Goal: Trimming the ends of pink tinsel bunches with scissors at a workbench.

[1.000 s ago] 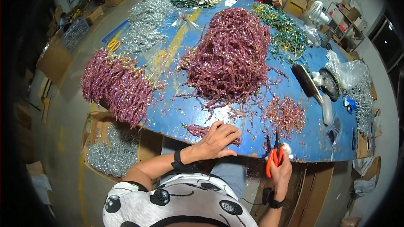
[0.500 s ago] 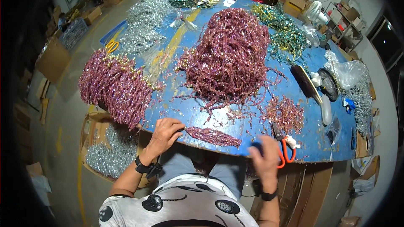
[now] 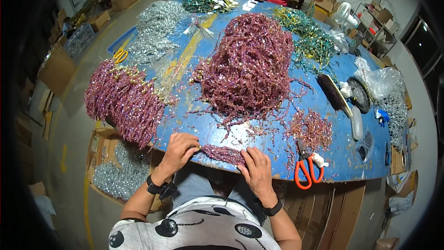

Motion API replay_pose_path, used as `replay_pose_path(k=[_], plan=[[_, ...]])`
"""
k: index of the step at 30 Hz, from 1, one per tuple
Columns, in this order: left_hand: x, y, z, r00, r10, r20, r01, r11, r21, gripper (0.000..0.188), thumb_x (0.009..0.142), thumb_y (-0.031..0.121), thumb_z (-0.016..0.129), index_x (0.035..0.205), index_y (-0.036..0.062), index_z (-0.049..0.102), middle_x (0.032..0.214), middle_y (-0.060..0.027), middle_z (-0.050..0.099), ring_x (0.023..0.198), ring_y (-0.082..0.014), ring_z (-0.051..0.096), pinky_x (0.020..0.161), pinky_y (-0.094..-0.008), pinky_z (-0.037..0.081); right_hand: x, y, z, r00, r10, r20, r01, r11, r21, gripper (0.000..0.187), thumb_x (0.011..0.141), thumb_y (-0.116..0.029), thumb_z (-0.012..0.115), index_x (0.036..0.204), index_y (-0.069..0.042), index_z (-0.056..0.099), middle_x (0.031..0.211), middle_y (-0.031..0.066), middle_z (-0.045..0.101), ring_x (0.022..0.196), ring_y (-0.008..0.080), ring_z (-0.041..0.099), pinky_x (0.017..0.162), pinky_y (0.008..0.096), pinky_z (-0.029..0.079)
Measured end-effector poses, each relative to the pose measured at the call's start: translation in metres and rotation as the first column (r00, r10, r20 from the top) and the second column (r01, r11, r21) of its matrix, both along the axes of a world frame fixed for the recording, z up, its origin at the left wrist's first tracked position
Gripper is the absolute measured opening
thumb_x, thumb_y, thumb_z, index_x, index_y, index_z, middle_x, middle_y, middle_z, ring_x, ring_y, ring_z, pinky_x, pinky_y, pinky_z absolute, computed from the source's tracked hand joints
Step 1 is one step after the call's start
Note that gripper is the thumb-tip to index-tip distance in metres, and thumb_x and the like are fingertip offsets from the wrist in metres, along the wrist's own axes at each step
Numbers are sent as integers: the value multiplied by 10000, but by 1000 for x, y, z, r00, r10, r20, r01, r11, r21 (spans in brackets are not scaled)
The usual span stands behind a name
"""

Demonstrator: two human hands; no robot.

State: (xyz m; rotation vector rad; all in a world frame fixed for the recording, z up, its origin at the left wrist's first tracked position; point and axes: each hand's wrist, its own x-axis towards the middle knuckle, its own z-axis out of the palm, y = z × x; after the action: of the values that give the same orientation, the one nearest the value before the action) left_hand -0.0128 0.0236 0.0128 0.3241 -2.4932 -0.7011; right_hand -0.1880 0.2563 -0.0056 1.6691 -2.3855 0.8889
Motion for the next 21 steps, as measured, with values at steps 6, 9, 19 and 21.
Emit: replay_pose_path(k=[6, 9, 19, 21], plan=[[-10, 8, 26, 972, -80, -221, 167, 897, 408, 169, 799, -62, 654, 946, 22, 658, 950, -115, 696, 922, -237, 657, 856, -347, 486, -3, -6, -2, 1000, -23, 5, 23, 1000, -9, 477, 850, -233, 696, 1278, -64, 572, 1299, 120, 544, 1244, 309, 494, 1012, 440, 366], [-3, 14, 30, 926, -74, -370, 273, 808, 523, 217, 791, -95, 670, 985, 2, 661, 979, -124, 693, 933, -224, 654, 853, -335, 509, 1, -16, 2, 1000, 17, -6, -17, 1000, -22, 494, 836, -231, 711, 1279, -61, 570, 1297, 123, 550, 1236, 310, 500, 1012, 440, 369], [22, 17, 49, 799, 219, -561, 526, 199, 827, 193, 914, 48, 631, 1104, 16, 618, 1035, -122, 680, 1005, -196, 654, 908, -330, 506, -2, 13, -23, 997, -46, -57, 43, 998, -50, 580, 840, -286, 689, 1319, -9, 513, 1297, 173, 560, 1244, 349, 498, 1044, 488, 341], [56, 13, 76, 776, 269, -570, 521, 235, 820, 186, 933, 69, 610, 1115, 34, 593, 1022, -137, 675, 995, -225, 661, 889, -366, 519, -5, 20, -22, 1000, -1, -27, 1, 1000, 0, 569, 871, -321, 651, 1333, -19, 514, 1302, 169, 556, 1256, 342, 490, 1050, 480, 330]])
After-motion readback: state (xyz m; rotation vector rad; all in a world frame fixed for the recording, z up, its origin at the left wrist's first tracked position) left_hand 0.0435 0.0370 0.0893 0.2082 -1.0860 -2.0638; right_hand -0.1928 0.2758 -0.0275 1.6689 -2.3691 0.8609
